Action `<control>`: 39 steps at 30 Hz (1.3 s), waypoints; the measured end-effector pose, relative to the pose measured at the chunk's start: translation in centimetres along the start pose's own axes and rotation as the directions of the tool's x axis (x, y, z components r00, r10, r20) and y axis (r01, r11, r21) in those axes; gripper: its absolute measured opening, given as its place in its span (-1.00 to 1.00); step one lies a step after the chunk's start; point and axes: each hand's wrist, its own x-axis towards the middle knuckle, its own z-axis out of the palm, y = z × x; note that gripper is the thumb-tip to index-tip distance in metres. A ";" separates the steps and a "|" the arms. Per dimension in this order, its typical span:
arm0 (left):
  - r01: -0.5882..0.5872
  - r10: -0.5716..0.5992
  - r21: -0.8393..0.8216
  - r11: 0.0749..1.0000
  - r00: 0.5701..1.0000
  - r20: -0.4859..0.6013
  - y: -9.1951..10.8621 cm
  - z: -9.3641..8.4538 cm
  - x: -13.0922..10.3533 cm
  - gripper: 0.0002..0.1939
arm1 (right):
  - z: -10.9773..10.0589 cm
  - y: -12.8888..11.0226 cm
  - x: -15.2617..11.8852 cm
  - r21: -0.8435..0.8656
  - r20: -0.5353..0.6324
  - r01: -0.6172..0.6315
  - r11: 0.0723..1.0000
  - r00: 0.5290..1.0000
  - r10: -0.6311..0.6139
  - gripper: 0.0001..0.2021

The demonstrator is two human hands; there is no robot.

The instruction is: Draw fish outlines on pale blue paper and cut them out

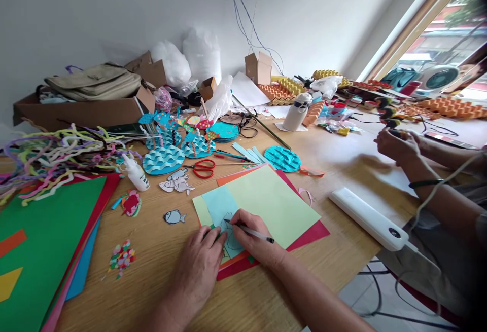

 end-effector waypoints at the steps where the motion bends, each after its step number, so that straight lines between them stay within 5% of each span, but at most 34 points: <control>1: 0.002 -0.002 -0.003 1.000 1.000 0.001 0.0 0.0 0.0 -0.59 | 0.0 0.0 0.0 -0.004 0.004 0.000 1.000 1.000 0.000 -0.90; 39: 0.000 0.001 0.013 1.000 1.000 -0.008 0.0 0.1 0.0 -0.64 | -0.6 -0.3 -0.1 0.006 0.004 -0.018 1.000 1.000 0.018 -0.86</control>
